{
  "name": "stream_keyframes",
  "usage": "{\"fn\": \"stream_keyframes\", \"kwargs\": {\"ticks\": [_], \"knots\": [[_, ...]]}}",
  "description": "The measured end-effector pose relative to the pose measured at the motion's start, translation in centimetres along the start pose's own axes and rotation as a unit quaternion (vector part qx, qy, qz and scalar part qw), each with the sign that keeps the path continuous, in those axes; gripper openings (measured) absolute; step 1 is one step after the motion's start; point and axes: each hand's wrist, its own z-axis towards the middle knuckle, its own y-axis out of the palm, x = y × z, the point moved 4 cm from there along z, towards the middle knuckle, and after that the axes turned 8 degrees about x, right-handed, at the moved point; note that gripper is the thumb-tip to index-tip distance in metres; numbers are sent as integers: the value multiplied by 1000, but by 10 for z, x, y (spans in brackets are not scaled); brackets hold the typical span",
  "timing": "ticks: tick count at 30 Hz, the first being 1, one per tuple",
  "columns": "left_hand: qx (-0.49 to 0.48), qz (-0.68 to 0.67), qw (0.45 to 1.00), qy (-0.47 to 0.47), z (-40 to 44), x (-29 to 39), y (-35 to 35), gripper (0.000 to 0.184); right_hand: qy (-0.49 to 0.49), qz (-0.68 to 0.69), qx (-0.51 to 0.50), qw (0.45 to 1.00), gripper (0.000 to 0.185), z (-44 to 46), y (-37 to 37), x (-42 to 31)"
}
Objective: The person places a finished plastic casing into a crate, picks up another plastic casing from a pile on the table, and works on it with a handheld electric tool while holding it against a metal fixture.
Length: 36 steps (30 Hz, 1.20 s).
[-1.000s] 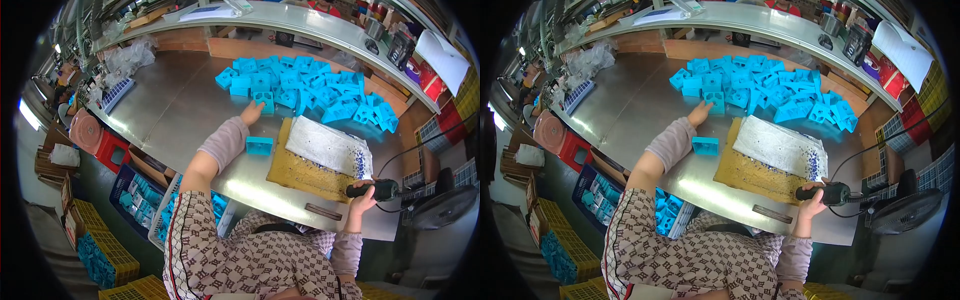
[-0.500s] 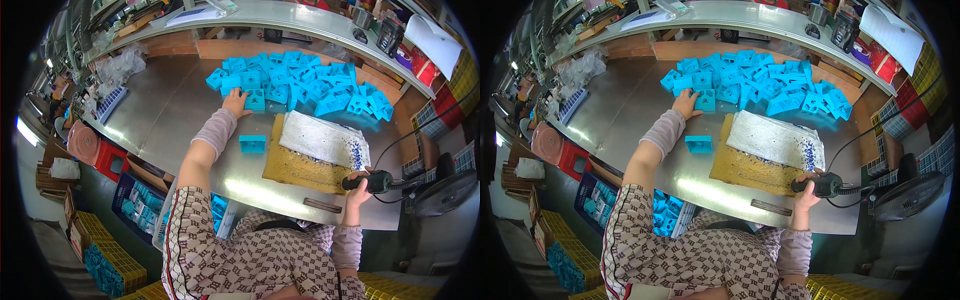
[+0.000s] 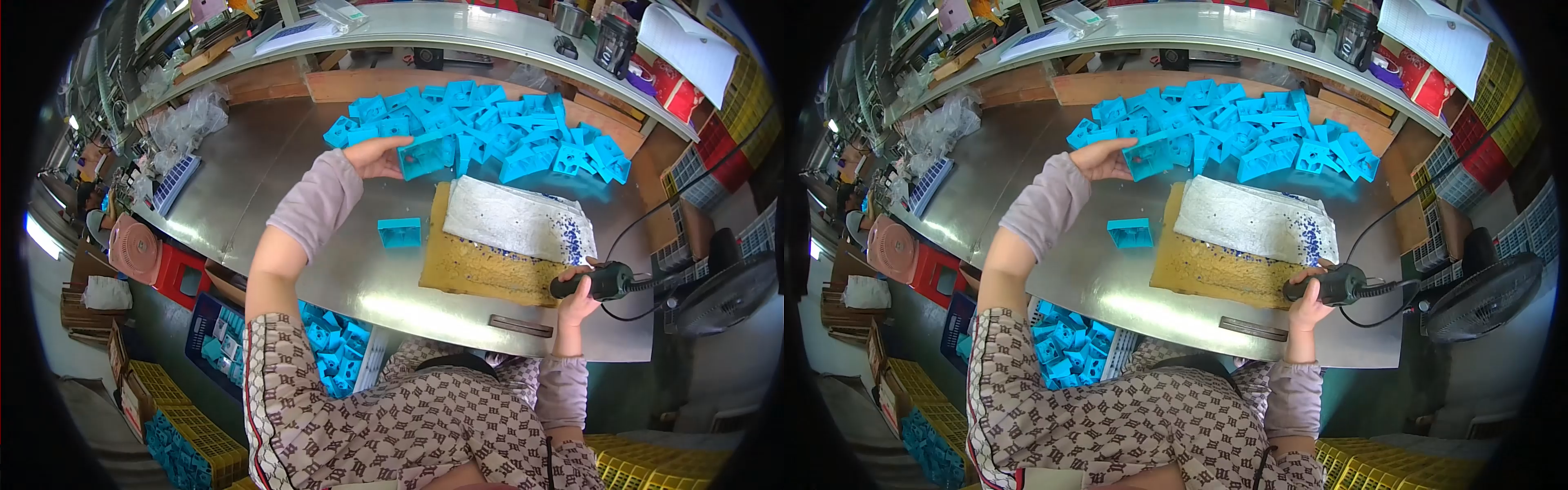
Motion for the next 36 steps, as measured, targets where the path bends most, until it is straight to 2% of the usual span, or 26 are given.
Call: {"fn": "stream_keyframes", "kwargs": {"ticks": [2,3,4,6,10,11,12,13,15,18,20,21,22,23,24,25,28,32,36], "knots": [[-83,-2,996,-21,-28,22,31,55,1,-2,-2,1000,45,3,0,-2],[-123,-6,992,-24,-42,30,48,55,25,-51,-1,998,38,5,-1,-5],[-163,-10,986,-27,-54,36,66,55,-19,-123,-2,992,37,9,-7,0],[-193,20,981,-20,-76,44,110,57,-3,-121,2,993,45,8,13,-33],[-232,66,969,-56,-102,42,170,58,17,-30,-98,995,66,10,50,-84],[-263,87,959,-58,-104,39,184,61,56,-11,-127,990,69,10,57,-97],[-266,106,957,-53,-108,37,198,64,94,8,-156,983,72,10,63,-108],[-268,125,954,-47,-115,36,213,66,88,6,-163,983,70,9,66,-117],[-274,154,948,-44,-125,37,234,72,67,-23,-137,988,65,4,64,-128],[-227,147,960,-80,-125,33,237,71,58,-44,-95,993,51,2,50,-130],[-137,149,970,131,-133,39,237,59,63,-23,-54,996,47,3,44,-133],[-91,148,956,236,-141,42,238,54,75,-41,-45,995,45,4,35,-129],[-10,250,880,404,-151,50,242,49,86,-33,-36,995,45,5,31,-128],[73,337,759,553,-166,54,247,45,97,-26,-27,995,45,6,28,-128],[153,404,599,674,-182,53,254,42,109,-19,-20,994,45,6,25,-128],[160,403,584,687,-187,48,259,44,91,-24,-17,995,45,6,25,-131],[172,454,490,724,-195,40,275,35,51,-43,-23,998,47,4,30,-141],[198,503,432,722,-192,31,282,37,29,-49,-28,998,51,-1,32,-146],[195,512,422,722,-191,28,281,40,36,-60,-44,997,54,-1,29,-147]]}}
